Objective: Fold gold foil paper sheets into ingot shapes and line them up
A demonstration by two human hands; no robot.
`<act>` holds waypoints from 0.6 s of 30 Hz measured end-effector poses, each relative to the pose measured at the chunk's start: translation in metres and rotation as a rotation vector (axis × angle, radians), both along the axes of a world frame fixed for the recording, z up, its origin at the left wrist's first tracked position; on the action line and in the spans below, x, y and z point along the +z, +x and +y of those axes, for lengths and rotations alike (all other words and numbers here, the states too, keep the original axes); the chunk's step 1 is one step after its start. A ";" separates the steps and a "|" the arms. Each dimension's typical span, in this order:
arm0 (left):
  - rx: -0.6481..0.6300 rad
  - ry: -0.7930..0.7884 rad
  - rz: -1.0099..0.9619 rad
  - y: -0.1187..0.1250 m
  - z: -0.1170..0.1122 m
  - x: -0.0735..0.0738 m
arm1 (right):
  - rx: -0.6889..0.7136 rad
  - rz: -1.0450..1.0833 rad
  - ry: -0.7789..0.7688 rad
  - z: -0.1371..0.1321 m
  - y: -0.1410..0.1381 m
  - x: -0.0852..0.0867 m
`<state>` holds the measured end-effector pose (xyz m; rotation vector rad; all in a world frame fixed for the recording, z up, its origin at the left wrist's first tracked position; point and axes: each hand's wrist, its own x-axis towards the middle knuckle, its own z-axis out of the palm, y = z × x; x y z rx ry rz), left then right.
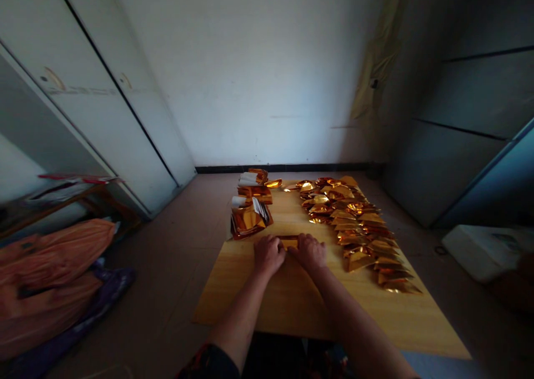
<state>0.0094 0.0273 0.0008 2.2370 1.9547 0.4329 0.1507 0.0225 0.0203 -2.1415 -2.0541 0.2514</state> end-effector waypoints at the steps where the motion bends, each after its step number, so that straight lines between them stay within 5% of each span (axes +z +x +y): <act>1: 0.002 -0.004 -0.002 0.000 0.000 0.000 | -0.008 0.002 -0.004 0.000 -0.001 0.000; 18: -0.035 -0.073 -0.127 -0.012 0.003 -0.003 | -0.019 0.134 -0.163 0.008 0.016 0.006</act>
